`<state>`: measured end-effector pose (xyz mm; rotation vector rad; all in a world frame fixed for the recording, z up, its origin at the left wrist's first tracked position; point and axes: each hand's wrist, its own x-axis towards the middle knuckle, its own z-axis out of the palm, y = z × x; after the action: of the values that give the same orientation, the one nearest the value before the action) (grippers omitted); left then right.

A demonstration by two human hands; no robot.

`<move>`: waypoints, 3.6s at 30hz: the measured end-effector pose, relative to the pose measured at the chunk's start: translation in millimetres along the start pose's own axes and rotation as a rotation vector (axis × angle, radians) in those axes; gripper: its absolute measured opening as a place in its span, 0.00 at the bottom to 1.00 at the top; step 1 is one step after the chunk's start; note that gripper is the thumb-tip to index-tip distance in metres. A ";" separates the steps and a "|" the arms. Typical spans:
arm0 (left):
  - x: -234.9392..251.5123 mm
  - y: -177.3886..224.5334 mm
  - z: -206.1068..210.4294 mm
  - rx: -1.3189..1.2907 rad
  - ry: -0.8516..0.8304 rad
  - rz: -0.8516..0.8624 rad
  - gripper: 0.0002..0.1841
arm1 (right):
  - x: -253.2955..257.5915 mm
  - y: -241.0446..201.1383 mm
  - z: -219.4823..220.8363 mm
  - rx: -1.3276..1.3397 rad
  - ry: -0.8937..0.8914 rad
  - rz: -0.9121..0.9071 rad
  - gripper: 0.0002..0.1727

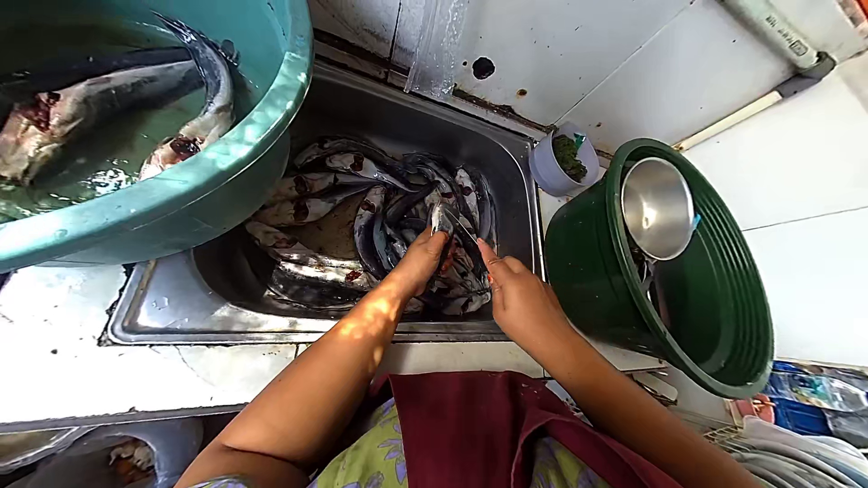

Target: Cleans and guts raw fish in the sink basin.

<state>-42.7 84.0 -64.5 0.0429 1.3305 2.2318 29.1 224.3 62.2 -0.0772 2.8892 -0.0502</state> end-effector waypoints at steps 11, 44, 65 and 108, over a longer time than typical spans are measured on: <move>4.0 -3.7 5.0 0.104 0.057 0.034 0.16 | 66.6 -20.5 14.8 0.149 0.083 -0.044 0.35; 11.1 6.7 -6.6 -0.021 0.261 -0.059 0.14 | 0.1 45.8 29.0 0.707 -0.038 0.121 0.31; 7.7 -5.5 -0.9 0.143 0.037 0.031 0.20 | -3.8 14.4 24.2 0.208 -0.009 0.021 0.31; -20.0 146.4 32.4 -0.112 0.283 0.345 0.17 | -46.8 103.4 75.8 1.263 -0.029 0.467 0.30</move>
<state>-78.9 46.9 77.6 -0.0942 1.4274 2.6814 88.2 328.1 -3.8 0.7745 2.2340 -1.6442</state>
